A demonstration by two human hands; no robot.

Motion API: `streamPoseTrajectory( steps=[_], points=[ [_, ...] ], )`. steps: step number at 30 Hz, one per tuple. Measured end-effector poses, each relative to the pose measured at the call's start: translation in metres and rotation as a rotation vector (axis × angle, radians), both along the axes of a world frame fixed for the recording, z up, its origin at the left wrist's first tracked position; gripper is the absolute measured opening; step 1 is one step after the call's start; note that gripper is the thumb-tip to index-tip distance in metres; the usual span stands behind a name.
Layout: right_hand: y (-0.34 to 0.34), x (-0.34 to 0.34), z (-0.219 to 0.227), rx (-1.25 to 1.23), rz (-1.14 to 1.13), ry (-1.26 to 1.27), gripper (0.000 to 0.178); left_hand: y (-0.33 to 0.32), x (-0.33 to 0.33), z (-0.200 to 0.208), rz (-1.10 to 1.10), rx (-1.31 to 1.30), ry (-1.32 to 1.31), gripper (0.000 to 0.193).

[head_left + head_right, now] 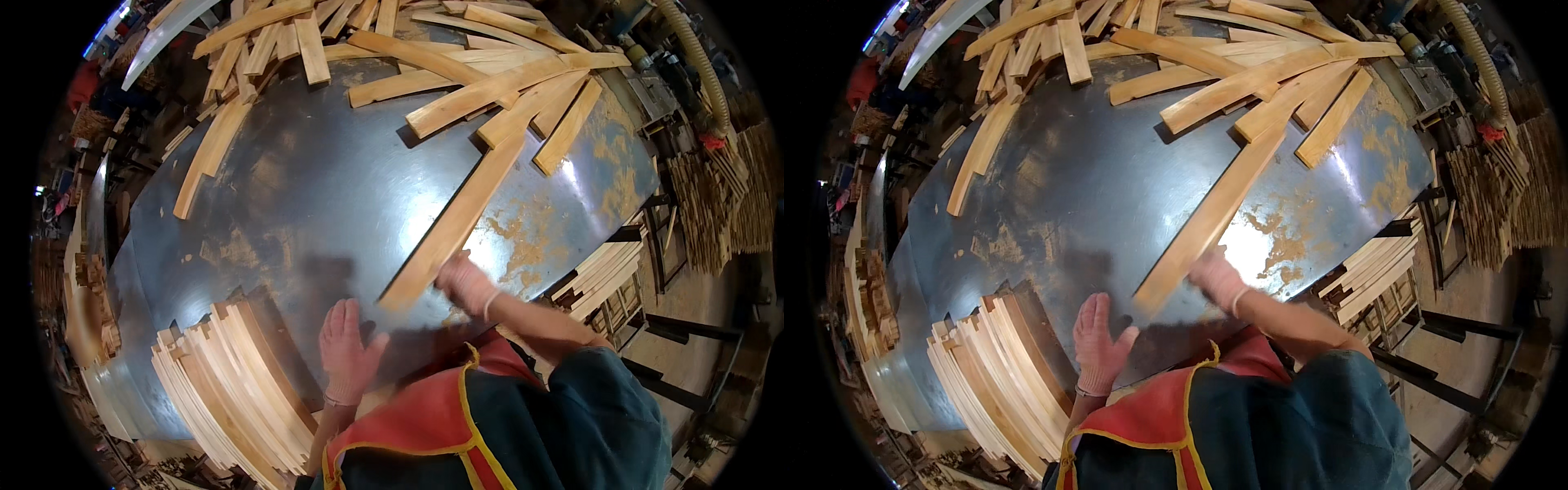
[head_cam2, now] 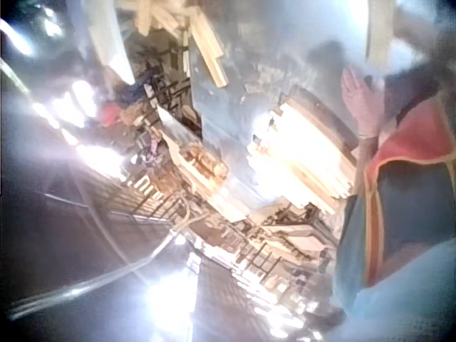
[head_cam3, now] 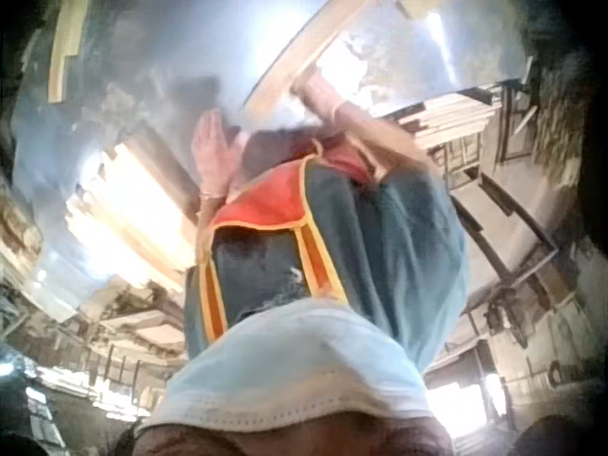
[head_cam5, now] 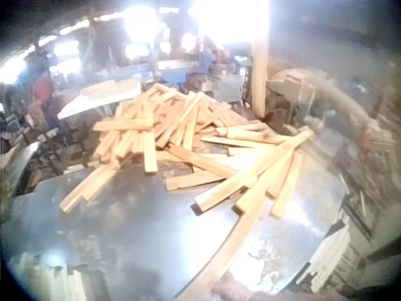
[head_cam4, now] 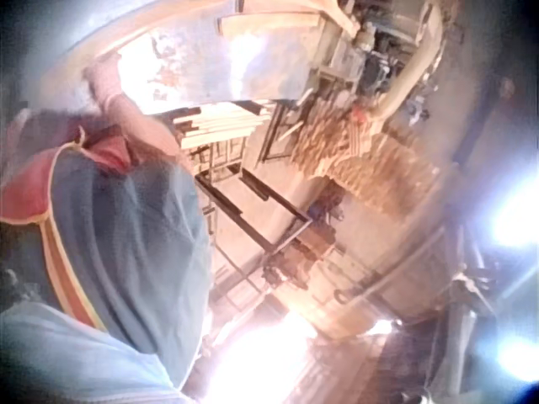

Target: The person repeatedly picks up thin wooden planks from a scattered pile on a metal table and stacks them into a neat, aligned pile. The person handles the planks one by one, organizing them into a growing stack throughout the clip.

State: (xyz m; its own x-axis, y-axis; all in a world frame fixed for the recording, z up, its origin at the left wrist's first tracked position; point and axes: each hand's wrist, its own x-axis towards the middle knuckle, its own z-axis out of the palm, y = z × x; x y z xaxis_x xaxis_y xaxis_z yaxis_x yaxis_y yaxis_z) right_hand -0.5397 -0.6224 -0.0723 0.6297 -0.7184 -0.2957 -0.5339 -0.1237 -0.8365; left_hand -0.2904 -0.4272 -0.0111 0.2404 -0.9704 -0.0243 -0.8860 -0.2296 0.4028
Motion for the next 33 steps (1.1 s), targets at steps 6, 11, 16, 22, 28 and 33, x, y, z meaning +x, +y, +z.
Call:
streamPoseTrajectory(
  steps=[6,11,16,22,28,33],
  points=[
    [-0.066,-0.003,0.058,-0.231,-0.036,0.156,0.048,-0.017,-0.014,-0.033,0.084,0.391,-0.208,0.100],
    [-0.193,-0.057,0.022,-0.932,0.309,0.792,0.066,-0.002,0.011,-0.032,-0.044,0.420,0.062,0.095],
    [-0.207,0.003,0.036,-0.861,0.584,0.974,0.062,0.075,0.012,-0.018,0.505,0.349,1.330,0.079],
    [-0.096,0.113,0.061,-0.198,0.283,0.416,0.074,0.138,0.012,0.033,0.762,0.309,1.141,0.061],
    [0.033,0.192,0.023,0.440,-0.153,-0.185,0.068,0.250,0.039,-0.040,0.564,0.070,-0.458,0.070],
    [0.137,0.242,0.038,0.724,-0.264,-0.308,0.061,0.262,0.039,-0.018,0.571,-0.036,-0.290,0.088]
  ],
)
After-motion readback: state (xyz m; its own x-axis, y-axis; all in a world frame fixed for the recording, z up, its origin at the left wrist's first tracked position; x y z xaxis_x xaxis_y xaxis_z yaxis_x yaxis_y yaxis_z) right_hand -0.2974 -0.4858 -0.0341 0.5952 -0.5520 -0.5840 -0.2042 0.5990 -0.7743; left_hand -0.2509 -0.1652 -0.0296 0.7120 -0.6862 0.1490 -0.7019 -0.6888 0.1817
